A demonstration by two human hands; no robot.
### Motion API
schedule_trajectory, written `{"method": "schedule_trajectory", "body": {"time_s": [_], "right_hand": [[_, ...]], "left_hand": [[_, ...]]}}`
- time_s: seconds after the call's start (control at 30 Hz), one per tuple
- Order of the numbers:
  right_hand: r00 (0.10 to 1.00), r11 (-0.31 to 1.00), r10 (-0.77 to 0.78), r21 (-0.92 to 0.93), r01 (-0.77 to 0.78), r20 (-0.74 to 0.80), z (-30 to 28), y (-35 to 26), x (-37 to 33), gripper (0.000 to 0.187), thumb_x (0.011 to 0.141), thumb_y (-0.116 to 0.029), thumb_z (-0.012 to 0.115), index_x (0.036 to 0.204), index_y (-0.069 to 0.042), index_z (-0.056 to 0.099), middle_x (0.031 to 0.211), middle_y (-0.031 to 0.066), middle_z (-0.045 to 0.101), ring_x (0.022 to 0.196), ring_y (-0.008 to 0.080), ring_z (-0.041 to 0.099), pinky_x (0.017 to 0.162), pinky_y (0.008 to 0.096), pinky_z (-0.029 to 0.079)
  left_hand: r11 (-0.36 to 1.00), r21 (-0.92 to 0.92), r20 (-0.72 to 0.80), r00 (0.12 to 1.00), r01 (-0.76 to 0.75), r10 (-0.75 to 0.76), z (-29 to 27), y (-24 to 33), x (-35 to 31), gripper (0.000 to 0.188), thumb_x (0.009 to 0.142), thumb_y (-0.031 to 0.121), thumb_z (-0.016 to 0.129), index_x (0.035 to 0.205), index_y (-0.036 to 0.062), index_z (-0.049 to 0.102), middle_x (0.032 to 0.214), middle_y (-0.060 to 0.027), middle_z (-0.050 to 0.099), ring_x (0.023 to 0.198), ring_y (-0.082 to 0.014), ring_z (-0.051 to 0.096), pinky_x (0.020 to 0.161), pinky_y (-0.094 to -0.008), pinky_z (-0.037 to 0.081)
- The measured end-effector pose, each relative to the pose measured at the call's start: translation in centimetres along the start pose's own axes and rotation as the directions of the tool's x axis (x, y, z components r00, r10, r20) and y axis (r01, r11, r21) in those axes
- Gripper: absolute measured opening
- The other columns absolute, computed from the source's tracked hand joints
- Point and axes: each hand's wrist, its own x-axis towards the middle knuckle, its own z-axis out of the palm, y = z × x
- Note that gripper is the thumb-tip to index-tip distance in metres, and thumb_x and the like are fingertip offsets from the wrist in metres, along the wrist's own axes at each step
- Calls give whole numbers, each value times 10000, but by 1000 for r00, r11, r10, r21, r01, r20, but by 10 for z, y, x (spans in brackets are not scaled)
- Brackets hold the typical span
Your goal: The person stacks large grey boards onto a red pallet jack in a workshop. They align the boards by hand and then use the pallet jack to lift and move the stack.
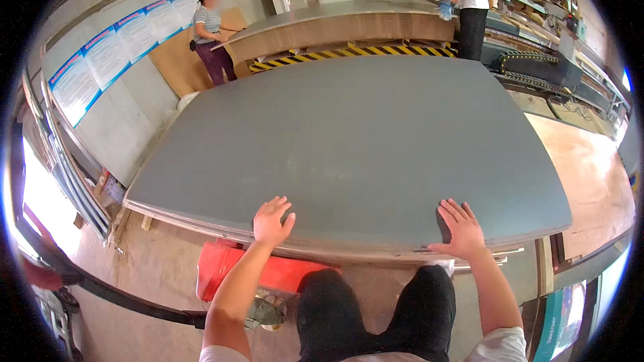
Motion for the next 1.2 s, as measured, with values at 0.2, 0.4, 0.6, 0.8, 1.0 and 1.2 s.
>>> {"method": "schedule_trajectory", "body": {"time_s": [0.2,0.4,0.6,0.8,1.0,1.2], "right_hand": [[991,986,-2,-162,25,137,-1,1,-7,1163,755,-678,884,1620,-6,495,1759,190,439,1669,399,340,1369,620,248],[996,981,-8,-195,26,90,20,10,47,1129,836,-699,828,1658,-17,463,1784,162,410,1684,331,326,1378,583,259],[988,986,145,-71,-149,-54,44,-2,110,929,975,-728,694,1641,-101,534,1760,58,473,1662,242,370,1391,498,266],[968,979,202,8,-203,-145,42,-7,107,796,990,-656,720,1574,-125,614,1711,35,540,1637,230,414,1383,484,289],[979,994,107,-7,-110,-174,46,8,97,727,1003,-591,729,1548,-121,627,1685,41,568,1619,239,444,1363,485,326],[955,969,241,-10,-246,-171,11,62,63,739,932,-593,813,1487,-124,678,1652,31,601,1592,259,478,1337,480,362]], "left_hand": [[997,-34,-62,996,-73,70,3,3,7,366,973,307,755,1257,79,785,1434,-142,754,1385,-381,678,1200,-583,511],[1000,-18,-37,999,-20,19,23,-31,47,353,1001,299,727,1269,75,781,1436,-139,752,1379,-368,680,1194,-575,517],[886,146,41,892,441,-451,57,-29,90,622,1140,513,503,1578,85,613,1731,-110,508,1647,-304,383,1374,-540,235],[951,210,176,949,225,-263,51,29,60,700,1136,562,498,1689,133,483,1808,-112,377,1688,-315,294,1395,-554,187],[965,128,101,965,230,-243,46,35,60,583,1103,486,605,1575,144,596,1723,-114,506,1629,-325,396,1358,-556,263],[966,136,87,969,219,-231,51,29,60,547,1111,463,601,1556,145,612,1720,-106,506,1619,-326,405,1356,-555,266]]}}
